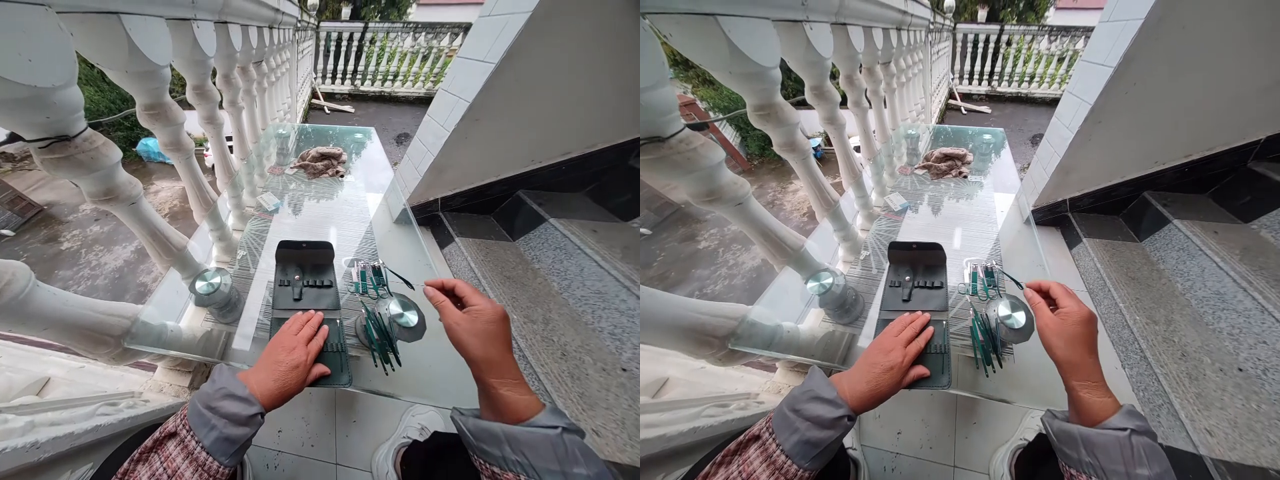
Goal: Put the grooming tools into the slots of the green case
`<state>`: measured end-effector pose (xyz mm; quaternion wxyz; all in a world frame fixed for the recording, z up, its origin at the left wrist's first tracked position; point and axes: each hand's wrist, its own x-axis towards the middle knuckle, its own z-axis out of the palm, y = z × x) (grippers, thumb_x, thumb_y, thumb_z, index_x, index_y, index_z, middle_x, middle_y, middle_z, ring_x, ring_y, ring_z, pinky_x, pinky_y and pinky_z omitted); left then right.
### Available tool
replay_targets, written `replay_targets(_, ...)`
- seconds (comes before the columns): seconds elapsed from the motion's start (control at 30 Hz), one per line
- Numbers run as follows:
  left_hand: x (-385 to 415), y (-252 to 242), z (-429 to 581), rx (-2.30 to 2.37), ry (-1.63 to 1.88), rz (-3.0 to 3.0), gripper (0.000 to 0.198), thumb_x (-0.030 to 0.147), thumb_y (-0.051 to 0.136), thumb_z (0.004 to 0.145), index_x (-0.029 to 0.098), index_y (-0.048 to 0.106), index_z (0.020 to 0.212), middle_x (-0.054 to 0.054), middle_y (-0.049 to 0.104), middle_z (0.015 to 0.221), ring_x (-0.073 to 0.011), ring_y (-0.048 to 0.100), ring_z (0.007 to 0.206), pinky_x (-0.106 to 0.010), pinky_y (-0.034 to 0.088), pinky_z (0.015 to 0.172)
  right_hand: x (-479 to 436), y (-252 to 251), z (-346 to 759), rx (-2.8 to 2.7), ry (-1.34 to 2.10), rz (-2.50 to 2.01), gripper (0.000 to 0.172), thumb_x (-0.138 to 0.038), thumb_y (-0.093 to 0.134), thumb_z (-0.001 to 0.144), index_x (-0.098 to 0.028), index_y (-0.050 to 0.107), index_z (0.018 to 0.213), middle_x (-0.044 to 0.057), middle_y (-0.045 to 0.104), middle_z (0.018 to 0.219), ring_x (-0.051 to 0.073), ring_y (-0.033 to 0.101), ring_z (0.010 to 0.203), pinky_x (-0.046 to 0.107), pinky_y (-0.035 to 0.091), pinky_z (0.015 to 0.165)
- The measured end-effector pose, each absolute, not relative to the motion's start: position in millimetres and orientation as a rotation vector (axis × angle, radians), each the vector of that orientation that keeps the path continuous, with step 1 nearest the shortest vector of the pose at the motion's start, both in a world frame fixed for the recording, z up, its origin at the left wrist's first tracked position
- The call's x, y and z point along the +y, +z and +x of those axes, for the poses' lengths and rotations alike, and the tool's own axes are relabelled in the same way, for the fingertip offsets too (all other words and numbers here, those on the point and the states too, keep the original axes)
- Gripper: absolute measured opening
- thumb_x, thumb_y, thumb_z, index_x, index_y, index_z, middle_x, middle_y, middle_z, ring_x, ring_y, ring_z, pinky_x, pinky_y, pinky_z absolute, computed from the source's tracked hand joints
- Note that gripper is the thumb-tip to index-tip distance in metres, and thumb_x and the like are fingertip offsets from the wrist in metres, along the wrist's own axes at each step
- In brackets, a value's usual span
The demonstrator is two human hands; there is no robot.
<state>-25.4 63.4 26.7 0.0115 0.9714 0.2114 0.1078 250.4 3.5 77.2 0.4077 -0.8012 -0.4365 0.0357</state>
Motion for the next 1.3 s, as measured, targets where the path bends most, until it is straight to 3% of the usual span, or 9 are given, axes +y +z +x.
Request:
replay_targets(0.37, 66.6, 29.1, -21.8, 0.648, 0.353, 3.066, 0.058, 0.051, 0.060, 0.079, 0.012, 0.052, 0.122, -0.015, 0.049, 0.132, -0.0290, 0.046, 0.122, -0.043, 0.036, 0.103, -11.7, 45.5, 265.4, -1.599, 0.184, -2.205, 0.018, -0.035, 0.049, 0.079, -0.024, 0.058, 0.068, 0.000, 0.063, 0.072, 0.015, 0.055, 0.062, 0.026, 0.037, 0.056)
replay_targets(1.3, 64.1, 30.5, -20.9, 0.660, 0.337, 3.133, 0.058, 0.051, 0.059, 0.081, 0.011, 0.053, 0.121, -0.016, 0.049, 0.132, -0.0285, 0.046, 0.123, -0.042, 0.038, 0.103, -3.8, 48.2, 239.9, -1.752, 0.350, -2.097, 0.013, -0.022, 0.044, 0.079, -0.024, 0.055, 0.071, -0.002, 0.059, 0.071, 0.015, 0.054, 0.063, 0.025, 0.035, 0.053)
